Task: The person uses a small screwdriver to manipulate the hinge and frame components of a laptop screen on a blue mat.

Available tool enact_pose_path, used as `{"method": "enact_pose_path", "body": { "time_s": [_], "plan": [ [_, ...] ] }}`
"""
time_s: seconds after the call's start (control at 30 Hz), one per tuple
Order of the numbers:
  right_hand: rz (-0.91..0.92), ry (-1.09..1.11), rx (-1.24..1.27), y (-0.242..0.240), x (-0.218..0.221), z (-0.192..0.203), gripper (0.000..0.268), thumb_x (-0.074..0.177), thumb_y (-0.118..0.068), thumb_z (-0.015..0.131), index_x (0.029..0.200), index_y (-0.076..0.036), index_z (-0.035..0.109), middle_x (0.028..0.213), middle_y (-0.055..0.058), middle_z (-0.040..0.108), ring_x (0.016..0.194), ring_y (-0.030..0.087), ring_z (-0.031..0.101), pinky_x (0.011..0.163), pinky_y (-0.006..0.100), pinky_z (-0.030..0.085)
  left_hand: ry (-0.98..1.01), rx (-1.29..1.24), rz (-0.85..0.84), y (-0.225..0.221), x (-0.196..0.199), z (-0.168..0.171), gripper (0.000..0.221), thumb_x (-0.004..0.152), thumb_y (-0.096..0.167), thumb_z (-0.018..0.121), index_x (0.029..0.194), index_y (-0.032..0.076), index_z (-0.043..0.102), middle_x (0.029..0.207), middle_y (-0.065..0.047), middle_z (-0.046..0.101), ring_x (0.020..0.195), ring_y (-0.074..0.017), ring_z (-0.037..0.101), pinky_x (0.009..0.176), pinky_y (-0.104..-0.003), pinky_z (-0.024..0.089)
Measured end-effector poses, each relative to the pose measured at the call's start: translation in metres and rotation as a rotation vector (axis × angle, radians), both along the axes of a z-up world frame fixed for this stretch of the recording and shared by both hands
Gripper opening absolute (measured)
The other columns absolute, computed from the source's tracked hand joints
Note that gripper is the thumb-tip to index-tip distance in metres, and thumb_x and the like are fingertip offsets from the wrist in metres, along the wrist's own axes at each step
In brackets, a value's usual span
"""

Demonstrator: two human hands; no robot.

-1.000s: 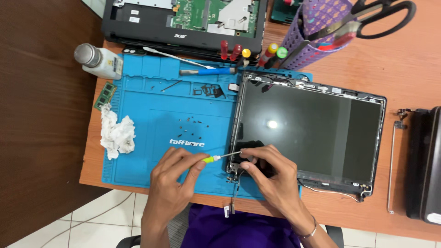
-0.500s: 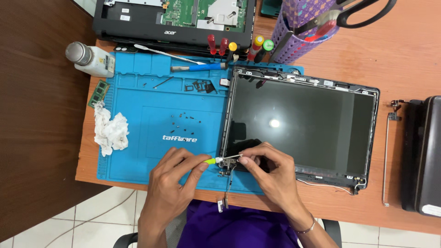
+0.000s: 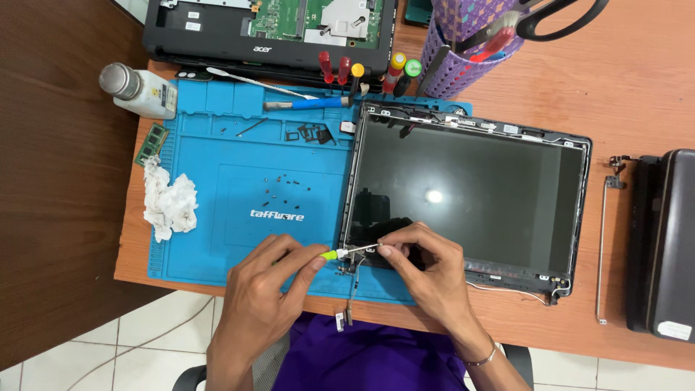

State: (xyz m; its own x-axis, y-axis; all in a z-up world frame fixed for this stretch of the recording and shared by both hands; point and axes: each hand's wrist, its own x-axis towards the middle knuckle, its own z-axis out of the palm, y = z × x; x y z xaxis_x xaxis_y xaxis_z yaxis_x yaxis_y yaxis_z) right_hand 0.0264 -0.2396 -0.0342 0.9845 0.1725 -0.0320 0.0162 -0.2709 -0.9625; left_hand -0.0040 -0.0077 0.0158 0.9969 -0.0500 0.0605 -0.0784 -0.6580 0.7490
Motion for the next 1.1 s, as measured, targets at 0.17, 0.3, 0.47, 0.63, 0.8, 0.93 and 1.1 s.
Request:
{"method": "enact_pose_path", "body": {
  "time_s": [0.17,0.3,0.47,0.63,0.8,0.93,1.1],
  "plan": [
    [0.010,0.011,0.023,0.001,-0.001,-0.002,0.008,0.086,-0.004,0.078,0.094,-0.002,0.077,0.083,0.003,0.069,0.073,0.009,0.059,0.066,0.024,0.050,0.000,0.019,-0.027,-0.001,0.003,0.006,0.018,0.085,0.014,0.076,0.102,0.007,0.079,0.074,-0.005,0.065,0.068,-0.0193,0.064,0.056,-0.037,0.049],
    [0.028,0.013,0.022,0.002,-0.002,-0.003,0.007,0.086,-0.004,0.078,0.093,-0.002,0.077,0.083,0.003,0.070,0.073,0.010,0.059,0.067,0.025,0.050,0.020,0.051,-0.044,0.001,0.003,0.010,0.018,0.085,0.013,0.075,0.101,0.006,0.079,0.073,-0.006,0.065,0.066,-0.0197,0.063,0.054,-0.037,0.048],
    [0.056,-0.009,-0.067,0.002,-0.001,0.001,0.008,0.084,-0.004,0.079,0.092,-0.003,0.078,0.082,0.003,0.072,0.072,0.010,0.061,0.065,0.026,0.051,-0.012,0.091,-0.086,0.002,0.004,0.019,0.017,0.085,0.013,0.075,0.101,0.005,0.079,0.074,-0.005,0.064,0.067,-0.0207,0.062,0.056,-0.037,0.050],
    [0.076,-0.057,-0.071,0.004,-0.001,0.002,0.006,0.084,-0.003,0.078,0.090,-0.003,0.077,0.085,0.004,0.075,0.074,0.012,0.064,0.066,0.026,0.052,-0.010,0.143,-0.107,0.002,0.006,0.028,0.017,0.085,0.014,0.075,0.100,0.006,0.078,0.076,-0.006,0.064,0.068,-0.0218,0.063,0.055,-0.039,0.050],
    [0.113,-0.080,-0.100,0.002,0.000,0.003,0.005,0.084,-0.003,0.077,0.089,-0.003,0.077,0.089,0.004,0.077,0.081,0.015,0.070,0.067,0.028,0.056,-0.021,0.192,-0.131,0.000,0.006,0.032,0.017,0.084,0.014,0.076,0.100,0.007,0.078,0.076,-0.005,0.064,0.068,-0.0213,0.062,0.054,-0.038,0.050],
    [0.149,-0.135,-0.125,0.003,-0.001,0.004,0.006,0.085,-0.004,0.077,0.090,-0.002,0.076,0.091,0.006,0.077,0.084,0.018,0.072,0.073,0.031,0.057,-0.026,0.215,-0.167,0.000,0.005,0.036,0.020,0.081,0.012,0.076,0.100,0.007,0.078,0.077,-0.004,0.064,0.069,-0.0198,0.063,0.054,-0.037,0.051],
    [0.165,-0.298,-0.156,0.006,-0.003,0.001,0.021,0.085,-0.008,0.078,0.105,-0.002,0.075,0.101,0.010,0.075,0.093,0.023,0.071,0.080,0.035,0.057,-0.057,0.277,-0.246,0.004,0.008,0.040,0.013,0.084,0.013,0.074,0.092,0.003,0.075,0.077,-0.006,0.063,0.070,-0.0211,0.063,0.053,-0.039,0.050]
  ]
}}
